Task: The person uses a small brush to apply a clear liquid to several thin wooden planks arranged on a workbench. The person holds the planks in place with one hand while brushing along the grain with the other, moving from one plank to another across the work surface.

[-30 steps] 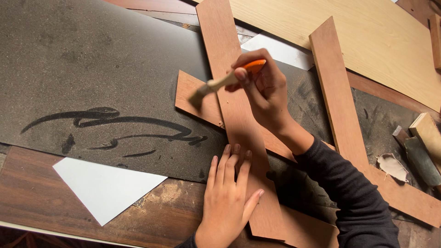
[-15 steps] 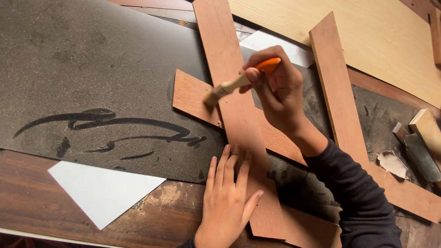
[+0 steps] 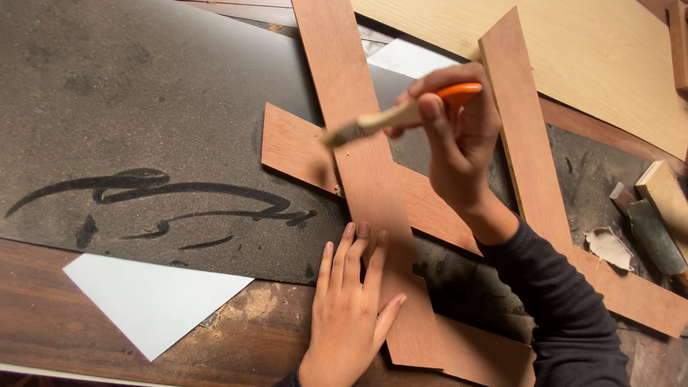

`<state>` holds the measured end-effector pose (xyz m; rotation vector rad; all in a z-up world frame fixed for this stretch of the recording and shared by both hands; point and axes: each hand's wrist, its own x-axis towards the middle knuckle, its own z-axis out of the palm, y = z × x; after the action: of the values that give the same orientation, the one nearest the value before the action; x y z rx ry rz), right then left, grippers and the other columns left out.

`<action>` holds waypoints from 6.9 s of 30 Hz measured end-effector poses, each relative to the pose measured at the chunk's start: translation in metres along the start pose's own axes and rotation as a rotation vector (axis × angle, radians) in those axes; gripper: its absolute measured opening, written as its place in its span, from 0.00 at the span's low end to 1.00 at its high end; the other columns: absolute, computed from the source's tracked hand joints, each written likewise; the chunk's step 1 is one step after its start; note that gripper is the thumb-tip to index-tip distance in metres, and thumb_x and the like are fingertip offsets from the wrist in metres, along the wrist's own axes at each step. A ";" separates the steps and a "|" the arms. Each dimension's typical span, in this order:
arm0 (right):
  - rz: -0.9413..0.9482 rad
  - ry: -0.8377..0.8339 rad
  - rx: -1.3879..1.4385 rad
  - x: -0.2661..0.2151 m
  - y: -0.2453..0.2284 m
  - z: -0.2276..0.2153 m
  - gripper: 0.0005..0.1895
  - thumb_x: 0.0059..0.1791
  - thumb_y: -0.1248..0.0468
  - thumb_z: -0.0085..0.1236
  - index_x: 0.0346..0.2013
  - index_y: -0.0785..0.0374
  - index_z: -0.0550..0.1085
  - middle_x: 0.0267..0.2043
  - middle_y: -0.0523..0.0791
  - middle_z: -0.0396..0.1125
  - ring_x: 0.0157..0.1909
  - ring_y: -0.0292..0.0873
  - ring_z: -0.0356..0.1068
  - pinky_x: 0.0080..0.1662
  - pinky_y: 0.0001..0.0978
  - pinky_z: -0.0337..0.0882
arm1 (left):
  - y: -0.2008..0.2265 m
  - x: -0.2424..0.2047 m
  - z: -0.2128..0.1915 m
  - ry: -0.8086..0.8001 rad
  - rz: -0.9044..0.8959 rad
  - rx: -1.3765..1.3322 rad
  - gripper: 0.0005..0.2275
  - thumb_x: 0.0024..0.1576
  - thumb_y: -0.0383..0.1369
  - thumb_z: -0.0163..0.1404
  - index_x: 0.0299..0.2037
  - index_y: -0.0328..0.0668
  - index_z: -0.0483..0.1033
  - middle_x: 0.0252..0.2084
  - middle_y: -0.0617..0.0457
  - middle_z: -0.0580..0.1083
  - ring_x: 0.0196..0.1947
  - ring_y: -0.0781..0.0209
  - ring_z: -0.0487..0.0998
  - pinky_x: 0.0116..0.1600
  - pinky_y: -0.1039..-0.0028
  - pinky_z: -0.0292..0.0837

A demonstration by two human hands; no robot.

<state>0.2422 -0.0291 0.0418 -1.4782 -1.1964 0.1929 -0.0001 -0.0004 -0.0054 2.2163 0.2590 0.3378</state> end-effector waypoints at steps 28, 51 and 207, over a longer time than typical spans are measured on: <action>0.149 0.179 -0.039 -0.151 -0.104 -0.055 0.09 0.61 0.64 0.49 0.52 0.67 0.67 0.49 0.48 0.67 0.45 0.37 0.73 0.45 0.29 0.81 | 0.005 -0.005 0.000 0.071 0.104 0.138 0.40 0.47 0.45 0.61 0.69 0.38 0.59 0.67 0.36 0.60 0.72 0.37 0.55 0.72 0.47 0.49; 0.264 0.098 -0.132 -0.218 -0.115 -0.049 0.07 0.59 0.62 0.52 0.46 0.64 0.71 0.37 0.43 0.71 0.36 0.34 0.73 0.39 0.23 0.74 | -0.001 -0.014 0.001 0.000 0.175 0.194 0.40 0.50 0.45 0.58 0.73 0.41 0.57 0.72 0.37 0.56 0.75 0.35 0.51 0.74 0.43 0.45; 0.337 0.395 -0.047 -0.300 -0.114 -0.043 0.10 0.58 0.59 0.56 0.45 0.63 0.74 0.35 0.43 0.72 0.30 0.32 0.71 0.29 0.20 0.71 | 0.026 -0.110 0.072 0.287 -0.039 0.149 0.52 0.48 0.54 0.59 0.75 0.28 0.44 0.77 0.39 0.50 0.79 0.37 0.37 0.71 0.29 0.10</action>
<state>0.0702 -0.3008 0.0030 -1.6610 -0.6364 0.0926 -0.0783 -0.1014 -0.0445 2.3016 0.4959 0.6342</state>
